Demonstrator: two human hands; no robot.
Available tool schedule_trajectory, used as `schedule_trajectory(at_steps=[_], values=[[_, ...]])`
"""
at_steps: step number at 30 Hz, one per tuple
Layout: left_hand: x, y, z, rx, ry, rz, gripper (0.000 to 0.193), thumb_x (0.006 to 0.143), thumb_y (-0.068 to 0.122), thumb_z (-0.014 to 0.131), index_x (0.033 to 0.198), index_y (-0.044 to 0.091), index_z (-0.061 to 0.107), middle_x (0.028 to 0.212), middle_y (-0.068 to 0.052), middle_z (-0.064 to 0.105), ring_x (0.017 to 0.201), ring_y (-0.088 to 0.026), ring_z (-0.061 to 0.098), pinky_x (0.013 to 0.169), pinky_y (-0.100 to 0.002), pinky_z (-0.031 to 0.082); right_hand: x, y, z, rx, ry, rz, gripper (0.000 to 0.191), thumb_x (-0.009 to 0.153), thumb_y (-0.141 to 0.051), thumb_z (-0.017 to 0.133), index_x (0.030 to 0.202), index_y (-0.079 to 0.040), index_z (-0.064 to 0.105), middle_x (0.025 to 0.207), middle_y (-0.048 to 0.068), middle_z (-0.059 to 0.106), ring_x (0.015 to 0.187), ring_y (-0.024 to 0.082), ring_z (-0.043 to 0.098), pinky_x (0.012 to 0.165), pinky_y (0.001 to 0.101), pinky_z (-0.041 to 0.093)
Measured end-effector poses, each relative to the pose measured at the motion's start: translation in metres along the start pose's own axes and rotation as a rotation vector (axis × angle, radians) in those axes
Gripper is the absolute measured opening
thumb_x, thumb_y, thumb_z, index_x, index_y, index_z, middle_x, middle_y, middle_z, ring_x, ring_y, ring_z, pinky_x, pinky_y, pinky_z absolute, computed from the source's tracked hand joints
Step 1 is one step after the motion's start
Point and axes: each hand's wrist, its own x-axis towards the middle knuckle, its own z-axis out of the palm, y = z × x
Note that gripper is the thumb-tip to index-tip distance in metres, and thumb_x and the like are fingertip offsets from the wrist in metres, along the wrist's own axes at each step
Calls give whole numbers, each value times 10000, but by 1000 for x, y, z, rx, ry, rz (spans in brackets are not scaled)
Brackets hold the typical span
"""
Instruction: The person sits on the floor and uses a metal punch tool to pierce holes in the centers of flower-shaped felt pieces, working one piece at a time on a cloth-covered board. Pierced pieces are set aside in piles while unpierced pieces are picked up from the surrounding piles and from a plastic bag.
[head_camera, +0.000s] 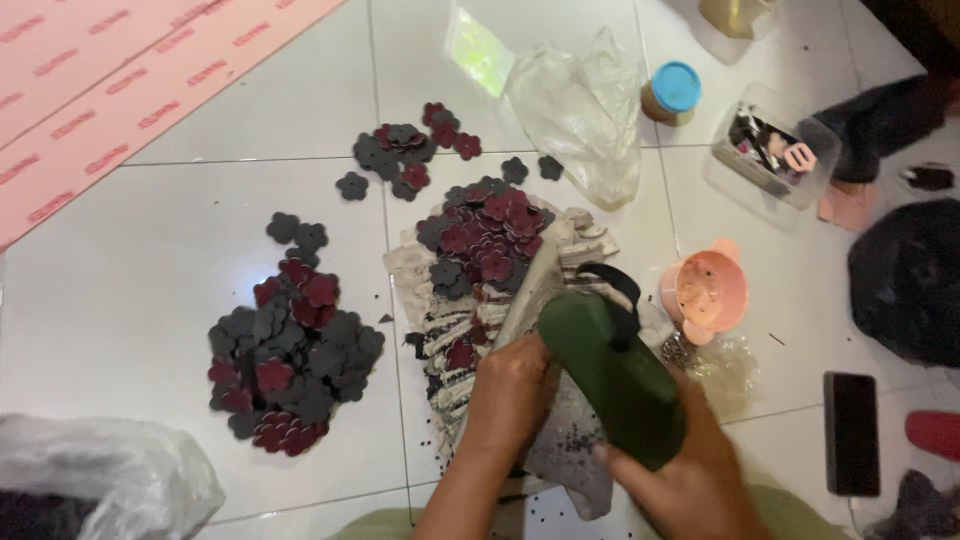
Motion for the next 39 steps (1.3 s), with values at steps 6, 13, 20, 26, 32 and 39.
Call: schedule_trajectory(at_steps=[6,13,20,26,32,39], values=[[-2,3,-1,-124,187,186,266,881,27,684,1146,48,703,1062,-183,748,909,-353,737,757,-417,598,7,6,-39,240,597,-489,967,639,-257,887,1490,-54,475,1284,175,667,1163,304,665,1011,405,504],[-1,0,0,4,76,72,80,933,78,700,1005,48,679,935,-177,738,878,-361,728,730,-449,572,12,-10,4,-162,95,-337,852,633,-296,836,1379,-34,518,1266,174,672,1148,324,643,1006,421,467],[1,4,-10,-83,158,-14,198,912,163,732,1104,144,772,955,-138,762,801,-317,741,672,-392,577,21,44,11,-74,277,209,780,690,-291,837,1349,-37,508,1162,174,706,1028,301,695,882,393,529],[2,8,-19,-375,111,-152,204,925,127,720,1122,119,770,937,-88,793,774,-146,782,693,-287,589,35,50,22,-369,84,378,791,743,-514,817,1308,-34,540,1095,223,722,934,376,705,817,436,542],[6,7,-27,-459,189,-174,176,889,115,757,1058,94,802,928,-57,825,779,-85,762,711,-250,587,31,-4,-2,-888,-119,455,552,957,-613,639,1076,-90,769,1006,117,795,927,241,753,821,361,585],[1,6,-29,-579,145,-116,185,882,78,753,1059,94,803,963,-40,817,856,-87,762,772,-247,599,57,-11,52,350,81,-64,553,797,-47,792,1310,-40,585,1128,32,685,921,120,663,767,266,568]])
